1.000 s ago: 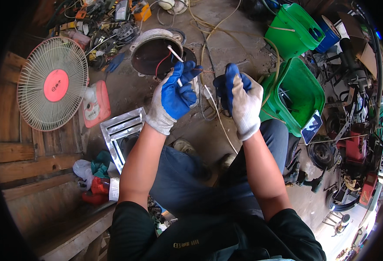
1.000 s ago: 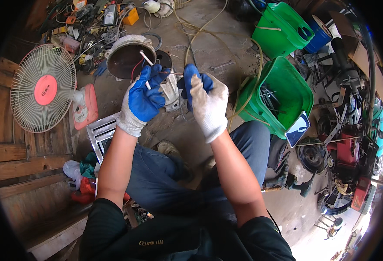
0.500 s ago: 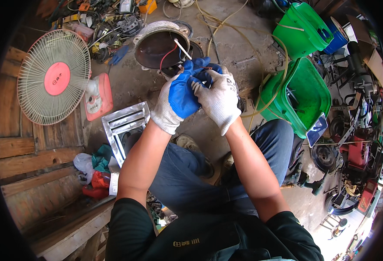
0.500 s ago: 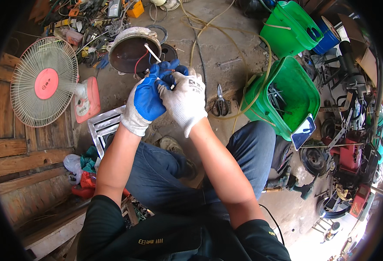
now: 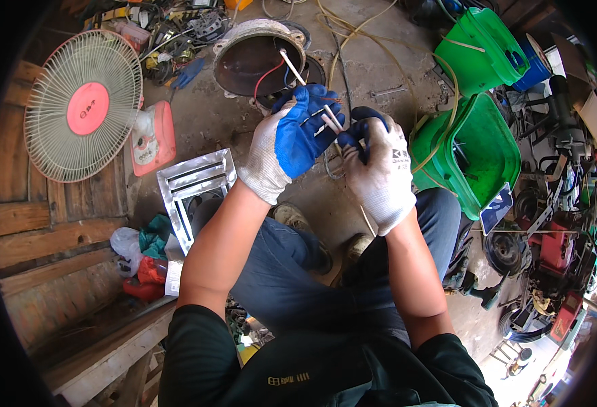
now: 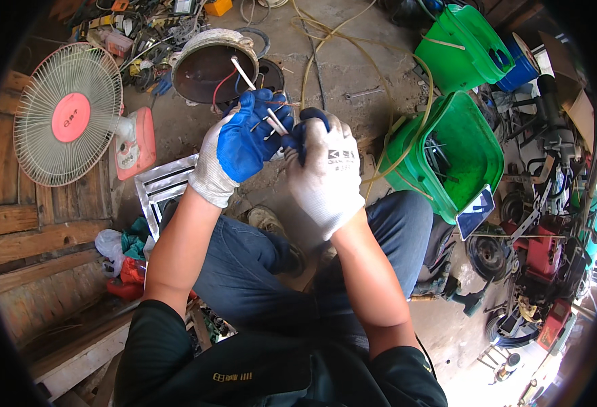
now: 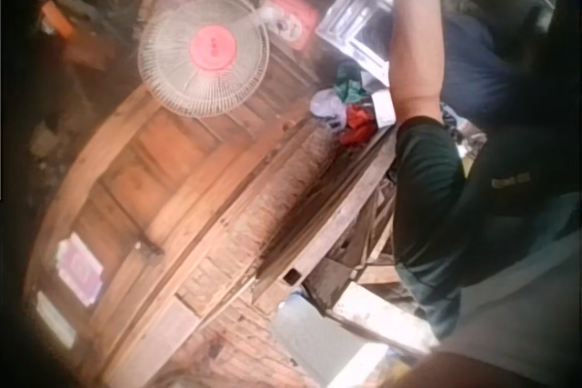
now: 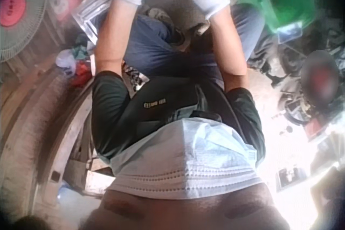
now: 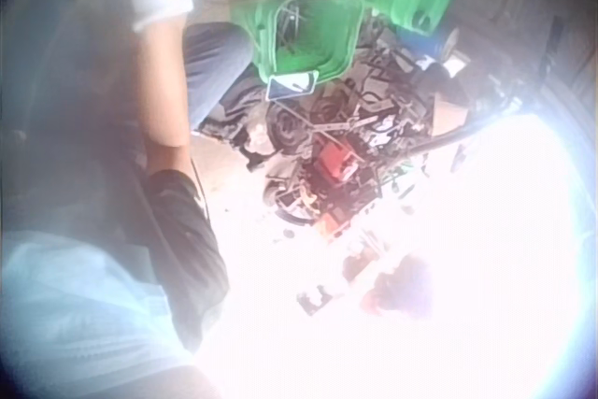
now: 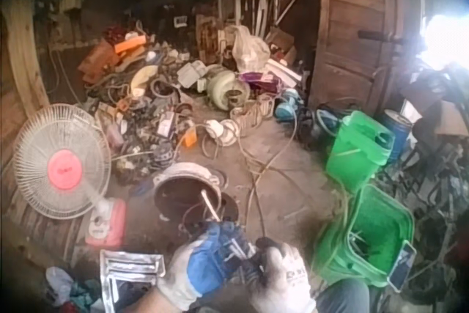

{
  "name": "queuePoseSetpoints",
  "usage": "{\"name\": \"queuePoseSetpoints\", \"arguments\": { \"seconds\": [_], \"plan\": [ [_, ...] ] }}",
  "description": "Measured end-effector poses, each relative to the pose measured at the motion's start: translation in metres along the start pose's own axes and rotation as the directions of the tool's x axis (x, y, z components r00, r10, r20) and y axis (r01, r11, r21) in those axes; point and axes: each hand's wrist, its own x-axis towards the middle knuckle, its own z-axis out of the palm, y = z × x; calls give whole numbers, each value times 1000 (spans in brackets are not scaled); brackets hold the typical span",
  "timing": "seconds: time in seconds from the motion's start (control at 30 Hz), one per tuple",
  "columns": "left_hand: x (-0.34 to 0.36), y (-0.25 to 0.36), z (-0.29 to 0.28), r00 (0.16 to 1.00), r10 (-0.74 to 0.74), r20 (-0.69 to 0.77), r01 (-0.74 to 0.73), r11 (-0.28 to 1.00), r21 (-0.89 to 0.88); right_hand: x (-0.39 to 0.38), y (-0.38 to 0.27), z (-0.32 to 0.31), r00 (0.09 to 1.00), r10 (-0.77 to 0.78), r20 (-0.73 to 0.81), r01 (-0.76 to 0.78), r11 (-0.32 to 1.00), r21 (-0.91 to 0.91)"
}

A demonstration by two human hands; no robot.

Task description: The person sits on the floor in a cluttered workshop and uses pliers to strip the insulation from a white electrical cable. They then twist the exposed copper strands together and connect them to other wires inside a metal container.

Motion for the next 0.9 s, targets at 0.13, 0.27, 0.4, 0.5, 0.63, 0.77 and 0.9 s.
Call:
{"name": "queuePoseSetpoints", "arguments": {
  "seconds": [0.13, 0.27, 0.4, 0.5, 0.63, 0.77, 0.9],
  "plan": [
    [2, -5, -5, 999, -27, -16, 25, 989, -145, -6, 5, -3, 988, 154, 10, -152, 963, 222],
    [4, -15, 7, 1000, 5, 13, -4, 995, -96, -13, 6, 21, 995, 31, -96, -19, 993, 119],
    [0, -14, 9, 998, 69, 2, -69, 994, -84, -13, 1, 24, 962, 260, -82, -201, 878, 435],
    [-2, -10, 13, 986, 138, -91, -126, 984, 126, -14, 9, -5, 903, 426, 52, -369, 707, 603],
    [-7, -2, 13, 977, 184, -112, -161, 969, 190, -9, 15, -27, 888, 439, 135, -456, 810, 369],
    [-6, 0, 15, 968, 214, -135, -168, 942, 291, -3, 16, -30, 930, 353, 101, -367, 898, 243],
    [-6, 0, 17, 968, 219, -125, -172, 935, 309, -1, 20, -28, 964, 251, 83, -262, 950, 169]
  ]
}}
